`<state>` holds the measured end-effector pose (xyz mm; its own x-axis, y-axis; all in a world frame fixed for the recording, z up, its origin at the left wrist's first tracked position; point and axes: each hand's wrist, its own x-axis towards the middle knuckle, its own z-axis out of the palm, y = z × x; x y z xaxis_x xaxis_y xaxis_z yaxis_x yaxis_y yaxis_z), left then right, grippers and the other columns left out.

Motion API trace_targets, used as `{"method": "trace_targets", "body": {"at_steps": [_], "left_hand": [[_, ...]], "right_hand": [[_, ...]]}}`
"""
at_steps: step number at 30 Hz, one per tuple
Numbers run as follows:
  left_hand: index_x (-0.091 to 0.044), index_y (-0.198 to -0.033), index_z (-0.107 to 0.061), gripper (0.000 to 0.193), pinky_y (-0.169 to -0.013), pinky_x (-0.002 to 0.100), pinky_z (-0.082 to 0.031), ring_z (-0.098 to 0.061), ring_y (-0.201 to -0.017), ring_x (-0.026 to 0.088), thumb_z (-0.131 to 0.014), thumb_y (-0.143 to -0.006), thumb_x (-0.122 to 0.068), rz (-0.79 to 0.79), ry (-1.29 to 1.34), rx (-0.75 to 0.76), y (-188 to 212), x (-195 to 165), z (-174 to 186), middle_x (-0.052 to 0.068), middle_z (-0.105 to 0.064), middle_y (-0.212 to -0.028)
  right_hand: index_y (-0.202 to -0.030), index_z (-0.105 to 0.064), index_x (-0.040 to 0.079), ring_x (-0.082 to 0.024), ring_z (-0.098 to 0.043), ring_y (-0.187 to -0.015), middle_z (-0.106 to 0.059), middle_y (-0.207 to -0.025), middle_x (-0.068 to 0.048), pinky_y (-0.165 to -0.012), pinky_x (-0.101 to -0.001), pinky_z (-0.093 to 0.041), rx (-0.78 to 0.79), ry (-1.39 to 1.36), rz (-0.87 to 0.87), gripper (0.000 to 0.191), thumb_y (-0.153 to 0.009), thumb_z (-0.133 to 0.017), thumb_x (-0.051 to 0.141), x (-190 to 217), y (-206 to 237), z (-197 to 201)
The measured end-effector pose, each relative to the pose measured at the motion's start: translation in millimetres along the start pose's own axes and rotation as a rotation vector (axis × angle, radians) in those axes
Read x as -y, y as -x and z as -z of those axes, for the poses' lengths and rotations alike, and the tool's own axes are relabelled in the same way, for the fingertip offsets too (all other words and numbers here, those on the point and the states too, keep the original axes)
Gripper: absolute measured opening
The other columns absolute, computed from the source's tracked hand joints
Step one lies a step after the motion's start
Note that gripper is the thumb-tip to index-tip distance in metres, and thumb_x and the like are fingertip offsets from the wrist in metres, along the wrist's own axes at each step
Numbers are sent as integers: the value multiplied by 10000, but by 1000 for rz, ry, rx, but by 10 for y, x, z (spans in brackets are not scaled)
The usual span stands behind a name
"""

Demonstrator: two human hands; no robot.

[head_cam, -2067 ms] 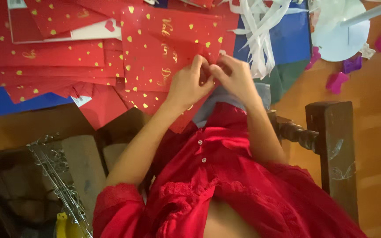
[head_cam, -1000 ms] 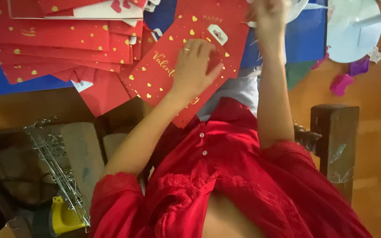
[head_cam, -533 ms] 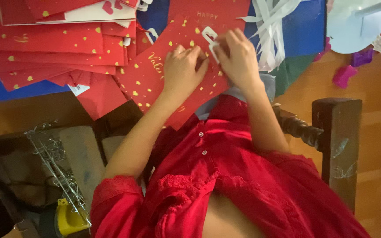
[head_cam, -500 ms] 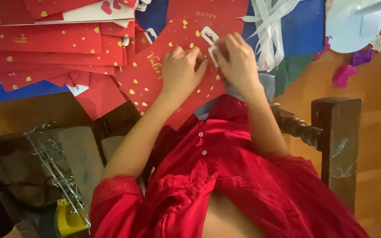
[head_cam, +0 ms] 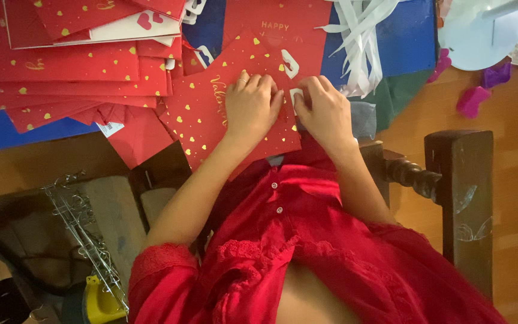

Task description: The person sits at a table covered with red Valentine's Day cards and attaches a white plastic hanger clip and red ribbon to each card by hand, folding and pressing the card flap, then sets the finished card on the pile and picks up the next one.

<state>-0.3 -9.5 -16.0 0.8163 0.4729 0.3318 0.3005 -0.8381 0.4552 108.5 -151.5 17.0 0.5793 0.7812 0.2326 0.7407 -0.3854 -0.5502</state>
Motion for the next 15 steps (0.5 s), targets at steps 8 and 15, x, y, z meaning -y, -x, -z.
{"method": "trace_targets", "body": {"at_steps": [8,15], "left_hand": [[-96,-786,-647,196,-789,489,-463,-637,-879,309,-746,-858,-250,94,191,130,-54,38,36,49,-702,-802],[-37,-858,-602,167,-1157,528,-427,-641,-865,305,-691,-915,-166,39,576,80,-117,-17,127,106,-656,-833]], "right_hand": [[-1065,-699,79,-308,-666,-830,-612,-996,-112,-716,-403,-536,-40,-9,82,121,-944,-705,76,179,-18,139],[-1224,-640,33,-146,-697,-970,-712,-1154,-70,-856,-306,-574,50,-521,-137,176,-1058,-594,69,115,11,135]]}}
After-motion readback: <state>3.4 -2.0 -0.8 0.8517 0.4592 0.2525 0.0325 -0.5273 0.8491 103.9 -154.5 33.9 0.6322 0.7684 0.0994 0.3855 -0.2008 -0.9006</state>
